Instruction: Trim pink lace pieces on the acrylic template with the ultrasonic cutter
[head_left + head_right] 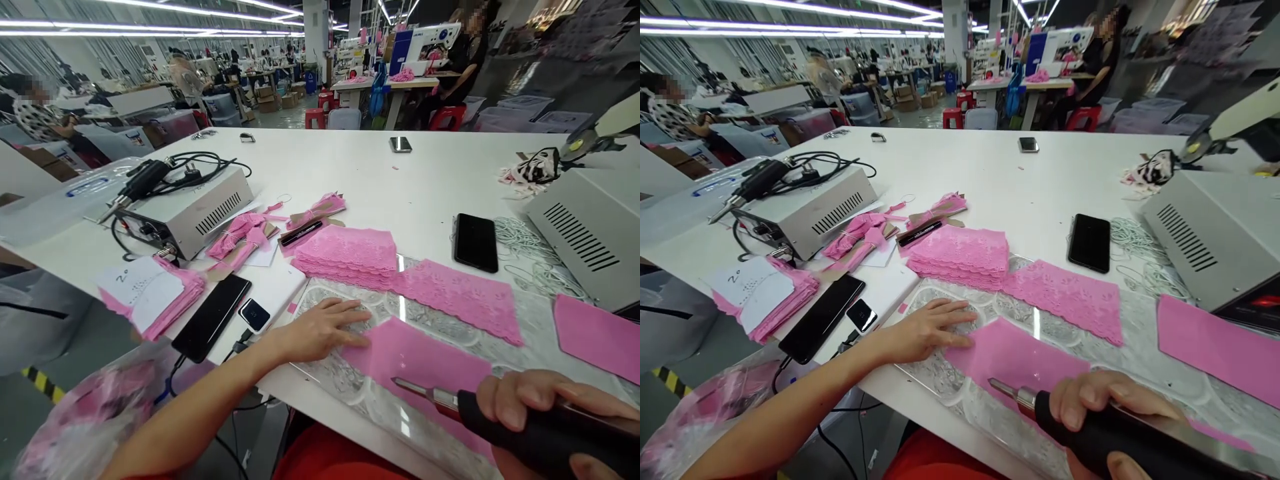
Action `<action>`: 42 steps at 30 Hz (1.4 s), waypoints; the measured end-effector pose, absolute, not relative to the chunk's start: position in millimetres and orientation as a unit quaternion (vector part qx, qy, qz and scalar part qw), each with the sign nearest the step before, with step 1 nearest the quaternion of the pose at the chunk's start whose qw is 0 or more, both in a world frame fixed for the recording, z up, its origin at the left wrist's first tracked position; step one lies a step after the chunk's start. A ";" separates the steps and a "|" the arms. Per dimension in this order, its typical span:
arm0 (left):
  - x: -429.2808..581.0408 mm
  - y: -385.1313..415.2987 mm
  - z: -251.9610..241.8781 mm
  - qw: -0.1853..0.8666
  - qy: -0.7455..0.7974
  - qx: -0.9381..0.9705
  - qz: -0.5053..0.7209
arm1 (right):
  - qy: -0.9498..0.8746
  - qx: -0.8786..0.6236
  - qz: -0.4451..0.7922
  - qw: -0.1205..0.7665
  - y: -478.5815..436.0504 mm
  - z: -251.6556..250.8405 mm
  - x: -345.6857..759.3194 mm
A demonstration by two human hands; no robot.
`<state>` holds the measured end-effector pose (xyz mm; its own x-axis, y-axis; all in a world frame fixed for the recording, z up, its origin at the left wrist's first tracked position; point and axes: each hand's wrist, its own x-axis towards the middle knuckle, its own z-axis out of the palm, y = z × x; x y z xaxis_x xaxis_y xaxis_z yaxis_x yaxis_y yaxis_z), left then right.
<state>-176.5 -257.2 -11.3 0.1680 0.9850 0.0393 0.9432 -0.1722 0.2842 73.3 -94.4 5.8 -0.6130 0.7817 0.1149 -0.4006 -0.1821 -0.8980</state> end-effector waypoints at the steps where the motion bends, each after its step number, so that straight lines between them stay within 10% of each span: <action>1: -177.2 -256.8 -12.5 0.097 0.634 0.760 0.107 | -0.513 -0.184 0.737 0.400 -101.9 12.9 65.8; 42: -173.1 -207.0 0.4 0.104 0.658 0.743 0.061 | -0.572 -0.112 0.719 0.379 -115.2 36.0 25.2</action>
